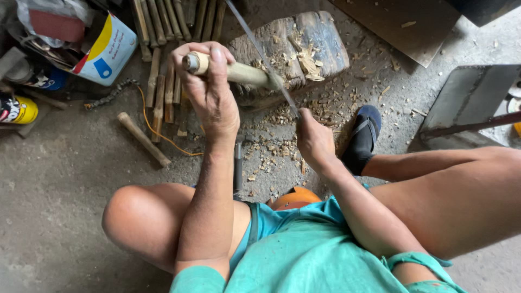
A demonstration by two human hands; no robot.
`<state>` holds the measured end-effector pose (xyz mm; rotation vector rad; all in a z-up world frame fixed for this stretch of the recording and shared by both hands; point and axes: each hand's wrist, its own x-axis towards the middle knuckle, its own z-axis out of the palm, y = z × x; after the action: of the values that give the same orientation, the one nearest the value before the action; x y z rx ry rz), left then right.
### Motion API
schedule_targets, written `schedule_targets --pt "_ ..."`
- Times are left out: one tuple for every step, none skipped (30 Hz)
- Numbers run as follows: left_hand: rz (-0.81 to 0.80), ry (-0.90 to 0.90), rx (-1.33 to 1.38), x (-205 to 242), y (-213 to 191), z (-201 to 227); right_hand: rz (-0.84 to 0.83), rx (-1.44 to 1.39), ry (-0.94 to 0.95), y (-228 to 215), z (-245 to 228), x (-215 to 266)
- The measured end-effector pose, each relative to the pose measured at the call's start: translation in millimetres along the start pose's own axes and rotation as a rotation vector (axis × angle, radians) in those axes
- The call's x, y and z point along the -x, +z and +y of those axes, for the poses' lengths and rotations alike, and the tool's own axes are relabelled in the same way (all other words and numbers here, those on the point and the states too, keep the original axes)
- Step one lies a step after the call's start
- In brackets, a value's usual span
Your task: The person sits on the floor and uses a knife to carve a cylindrical wooden stick, rotating it to shape the surface. Wood shavings accumulate on the floor as the person continues to shave the stick.
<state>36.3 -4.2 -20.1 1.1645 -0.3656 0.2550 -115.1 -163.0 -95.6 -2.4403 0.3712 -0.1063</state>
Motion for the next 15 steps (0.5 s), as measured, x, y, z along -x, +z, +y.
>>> schedule_targets --pt "0.0 0.005 0.001 -5 1 -2 -0.054 0.045 0.085 3 2 -2" --pt "-0.013 0.015 -0.004 -9 -1 0 -0.107 0.089 0.17 4 2 -3" --pt "-0.023 0.025 -0.007 -9 -3 1 -0.16 0.136 0.256 2 1 -6" --pt "-0.033 0.035 -0.01 -10 -2 1 -0.078 0.058 0.194 -4 0 -12" --pt "-0.037 0.028 0.001 -3 -4 2 -0.031 -0.021 0.147 -10 -3 -5" --pt "-0.041 0.021 0.013 1 -6 2 0.017 -0.101 0.101 -17 -8 3" --pt "-0.052 0.043 0.035 -5 -3 -2 0.063 -0.157 0.035 -24 -13 2" --pt "-0.031 0.036 0.067 -7 0 -4 0.108 -0.212 -0.031 -31 -17 3" --pt "-0.012 0.017 0.092 -4 1 -3 0.146 -0.273 -0.088 -34 -21 9" --pt "0.002 0.005 0.104 -1 1 -2 0.164 -0.291 -0.13 -33 -21 11" --pt "0.007 -0.001 0.124 -2 1 -4 0.195 -0.307 -0.174 -28 -18 8" --pt "0.006 -0.002 0.132 -2 2 -5 0.226 -0.322 -0.219 -22 -13 6" --pt "0.011 0.003 0.138 -2 3 -4 0.117 -0.194 -0.084 -12 -7 -1" --pt "0.008 0.012 0.102 -2 3 -3 0.007 -0.065 0.051 -1 -2 -9" --pt "0.0 0.024 0.072 -3 5 -2 -0.094 0.066 0.188 4 3 -14"
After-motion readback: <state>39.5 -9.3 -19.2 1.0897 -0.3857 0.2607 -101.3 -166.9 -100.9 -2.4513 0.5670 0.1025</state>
